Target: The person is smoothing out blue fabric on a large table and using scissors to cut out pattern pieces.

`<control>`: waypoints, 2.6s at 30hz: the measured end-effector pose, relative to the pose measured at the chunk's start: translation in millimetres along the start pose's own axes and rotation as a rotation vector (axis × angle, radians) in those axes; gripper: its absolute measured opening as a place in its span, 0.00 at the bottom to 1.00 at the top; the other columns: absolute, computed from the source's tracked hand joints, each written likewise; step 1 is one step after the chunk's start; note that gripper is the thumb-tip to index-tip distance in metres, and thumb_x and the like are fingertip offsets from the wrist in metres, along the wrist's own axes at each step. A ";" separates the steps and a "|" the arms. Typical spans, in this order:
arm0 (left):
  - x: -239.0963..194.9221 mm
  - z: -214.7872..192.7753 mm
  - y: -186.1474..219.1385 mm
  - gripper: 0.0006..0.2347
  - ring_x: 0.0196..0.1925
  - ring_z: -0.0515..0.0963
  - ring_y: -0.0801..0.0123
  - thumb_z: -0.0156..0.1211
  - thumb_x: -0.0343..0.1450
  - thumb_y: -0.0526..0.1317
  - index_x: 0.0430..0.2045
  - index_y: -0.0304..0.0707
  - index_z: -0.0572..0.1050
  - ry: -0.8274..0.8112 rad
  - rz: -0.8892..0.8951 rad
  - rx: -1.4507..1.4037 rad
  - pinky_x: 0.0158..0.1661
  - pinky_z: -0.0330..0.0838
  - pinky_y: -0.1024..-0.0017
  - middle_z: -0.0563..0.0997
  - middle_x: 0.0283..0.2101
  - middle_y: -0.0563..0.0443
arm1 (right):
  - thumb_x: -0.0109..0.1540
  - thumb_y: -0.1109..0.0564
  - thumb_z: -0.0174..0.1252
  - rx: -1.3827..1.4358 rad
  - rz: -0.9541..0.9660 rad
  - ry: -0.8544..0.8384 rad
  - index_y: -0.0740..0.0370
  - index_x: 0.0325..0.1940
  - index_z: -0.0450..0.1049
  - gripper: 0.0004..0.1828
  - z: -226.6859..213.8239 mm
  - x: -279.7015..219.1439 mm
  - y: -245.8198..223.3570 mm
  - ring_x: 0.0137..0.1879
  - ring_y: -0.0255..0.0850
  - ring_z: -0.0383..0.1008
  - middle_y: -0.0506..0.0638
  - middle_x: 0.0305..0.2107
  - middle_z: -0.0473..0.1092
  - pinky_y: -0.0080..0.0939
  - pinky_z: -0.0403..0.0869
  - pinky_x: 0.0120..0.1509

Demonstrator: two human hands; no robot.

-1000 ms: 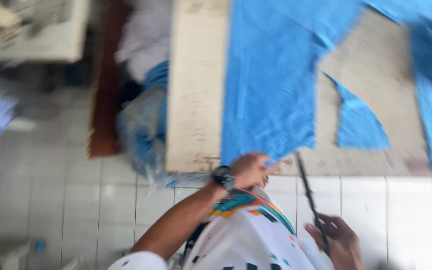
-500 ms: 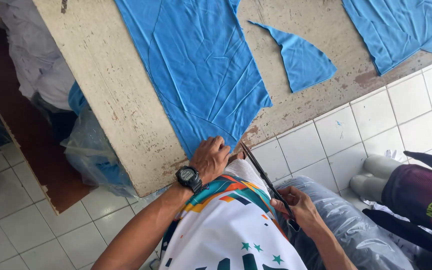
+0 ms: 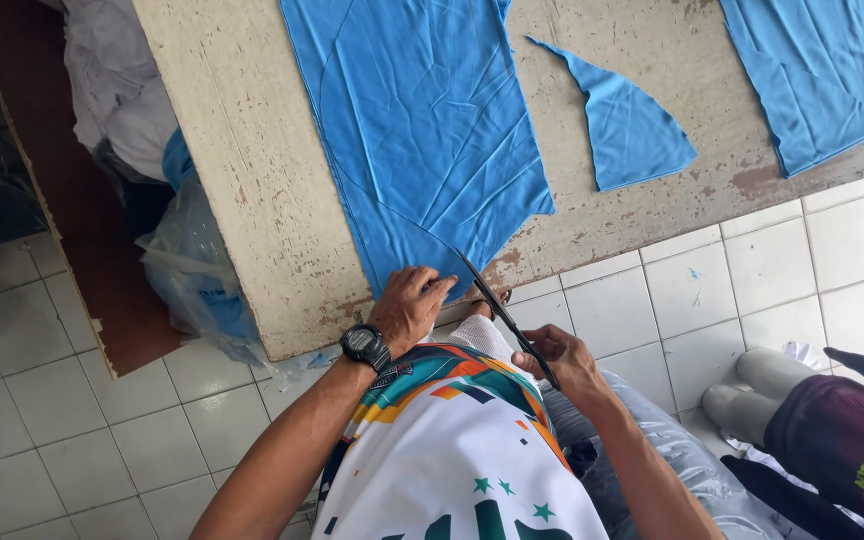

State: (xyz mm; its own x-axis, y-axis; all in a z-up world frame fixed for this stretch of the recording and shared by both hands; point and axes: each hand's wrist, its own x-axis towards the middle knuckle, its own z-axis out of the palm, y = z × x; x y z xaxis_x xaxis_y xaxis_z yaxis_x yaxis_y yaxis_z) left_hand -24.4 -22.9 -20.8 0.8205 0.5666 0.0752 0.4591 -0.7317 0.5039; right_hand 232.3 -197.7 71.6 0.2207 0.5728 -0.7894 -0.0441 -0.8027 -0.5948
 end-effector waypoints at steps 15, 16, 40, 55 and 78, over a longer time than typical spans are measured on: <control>-5.2 17.5 -9.8 0.09 0.47 0.78 0.62 0.55 0.83 0.41 0.56 0.50 0.76 0.107 0.021 -0.017 0.46 0.76 0.58 0.69 0.44 0.55 | 0.55 0.48 0.84 0.120 -0.012 -0.025 0.74 0.50 0.82 0.31 -8.7 14.4 14.5 0.23 0.40 0.73 0.58 0.20 0.77 0.37 0.70 0.29; -5.5 15.7 -9.0 0.09 0.47 0.78 0.62 0.55 0.83 0.41 0.56 0.50 0.76 0.111 0.016 -0.020 0.46 0.76 0.58 0.69 0.44 0.55 | 0.55 0.48 0.84 0.114 -0.011 -0.026 0.74 0.50 0.82 0.31 -6.4 16.3 6.5 0.23 0.40 0.73 0.58 0.20 0.77 0.37 0.70 0.29; -11.2 43.5 -21.5 0.13 0.46 0.77 0.62 0.60 0.80 0.48 0.54 0.46 0.73 0.219 0.016 -0.120 0.47 0.73 0.60 0.68 0.50 0.53 | 0.54 0.54 0.85 -0.135 -0.055 -0.109 0.77 0.45 0.81 0.28 -23.3 66.7 -58.6 0.18 0.39 0.68 0.55 0.15 0.71 0.38 0.67 0.25; -11.2 37.8 -15.9 0.08 0.48 0.77 0.65 0.58 0.80 0.44 0.52 0.47 0.73 0.238 -0.004 -0.055 0.46 0.72 0.63 0.68 0.49 0.55 | 0.55 0.46 0.83 -0.237 -0.077 -0.194 0.78 0.49 0.79 0.34 -0.3 79.2 -103.8 0.21 0.39 0.71 0.53 0.16 0.71 0.37 0.69 0.29; -9.2 21.7 -7.6 0.06 0.47 0.75 0.63 0.57 0.81 0.43 0.49 0.49 0.70 0.201 -0.025 -0.042 0.47 0.73 0.61 0.68 0.49 0.52 | 0.57 0.44 0.84 -0.093 -0.100 -0.226 0.73 0.47 0.76 0.33 48.0 116.7 -119.0 0.20 0.37 0.70 0.52 0.18 0.70 0.37 0.68 0.26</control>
State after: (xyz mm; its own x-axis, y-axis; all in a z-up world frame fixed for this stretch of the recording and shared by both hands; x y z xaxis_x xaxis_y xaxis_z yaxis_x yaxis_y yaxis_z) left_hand -28.1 -30.8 -44.1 0.7229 0.6514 0.2303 0.4599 -0.7025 0.5431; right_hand 216.5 -27.4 43.1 -0.0045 0.6640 -0.7477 0.0590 -0.7462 -0.6631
